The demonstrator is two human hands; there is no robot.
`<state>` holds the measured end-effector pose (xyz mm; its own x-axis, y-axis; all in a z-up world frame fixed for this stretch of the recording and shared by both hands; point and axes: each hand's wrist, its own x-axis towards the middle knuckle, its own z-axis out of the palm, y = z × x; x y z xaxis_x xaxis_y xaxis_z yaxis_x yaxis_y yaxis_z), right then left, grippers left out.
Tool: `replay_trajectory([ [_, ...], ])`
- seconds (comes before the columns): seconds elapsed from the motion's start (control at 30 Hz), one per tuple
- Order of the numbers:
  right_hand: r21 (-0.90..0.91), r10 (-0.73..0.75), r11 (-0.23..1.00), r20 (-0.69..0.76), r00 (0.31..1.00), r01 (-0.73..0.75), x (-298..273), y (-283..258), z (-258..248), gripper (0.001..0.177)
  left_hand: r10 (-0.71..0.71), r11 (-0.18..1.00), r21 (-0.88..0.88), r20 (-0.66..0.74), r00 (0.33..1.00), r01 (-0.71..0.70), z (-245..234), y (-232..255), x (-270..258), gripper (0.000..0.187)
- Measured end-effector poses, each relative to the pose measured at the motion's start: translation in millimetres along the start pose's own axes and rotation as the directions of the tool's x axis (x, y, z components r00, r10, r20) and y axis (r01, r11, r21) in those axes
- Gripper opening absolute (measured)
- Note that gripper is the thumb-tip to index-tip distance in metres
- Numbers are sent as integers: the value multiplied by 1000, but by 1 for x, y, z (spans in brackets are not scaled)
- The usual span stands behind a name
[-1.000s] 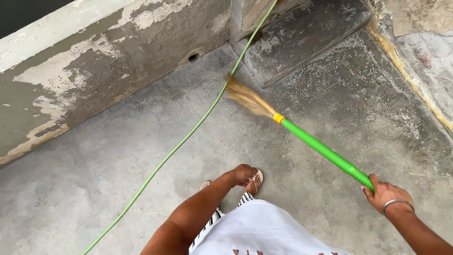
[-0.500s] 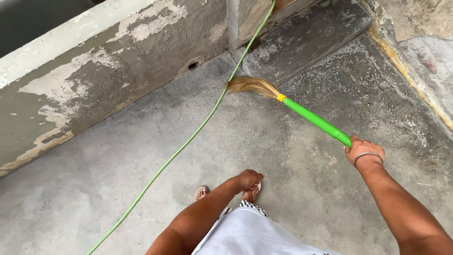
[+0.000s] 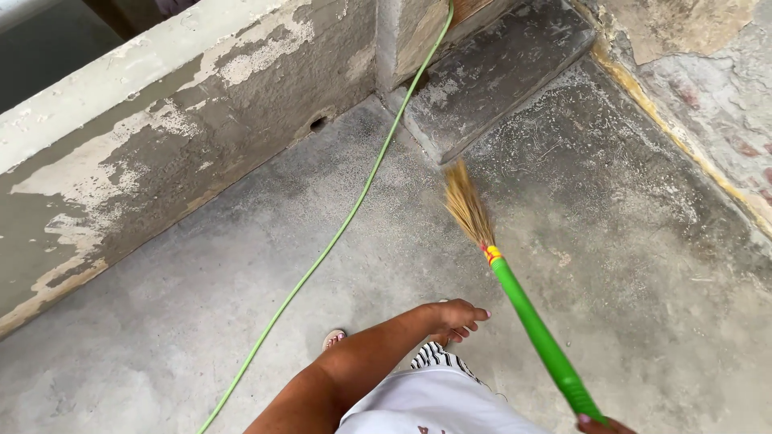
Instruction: Sweeping an indoor tiled floor area out onto a concrete balcony or terrace using a hand broom.
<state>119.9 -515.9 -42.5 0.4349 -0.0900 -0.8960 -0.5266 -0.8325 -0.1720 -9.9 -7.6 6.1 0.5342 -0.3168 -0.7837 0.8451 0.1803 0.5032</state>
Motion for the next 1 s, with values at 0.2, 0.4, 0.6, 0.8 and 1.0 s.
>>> replay_trajectory([
  [0.2,542,-149,796,609,779,-271,-186,-220,261,32,-19,998,-64,26,999,21,-61,-69,-81,72],
  [0.4,520,-266,853,507,820,-44,-155,-326,400,27,47,953,-289,-168,985,-95,-128,-114,-123,67],
  [0.6,267,-350,921,250,903,283,-192,-306,388,24,105,940,-310,-130,986,-141,-123,-129,-129,66],
  [0.8,-40,-295,955,-55,954,293,-223,-195,370,41,13,975,-221,-51,999,-24,-100,-159,-120,68],
  [1.0,-375,-316,891,-112,942,255,-184,-232,360,43,-36,980,-200,-88,995,17,-99,-168,-127,61],
])
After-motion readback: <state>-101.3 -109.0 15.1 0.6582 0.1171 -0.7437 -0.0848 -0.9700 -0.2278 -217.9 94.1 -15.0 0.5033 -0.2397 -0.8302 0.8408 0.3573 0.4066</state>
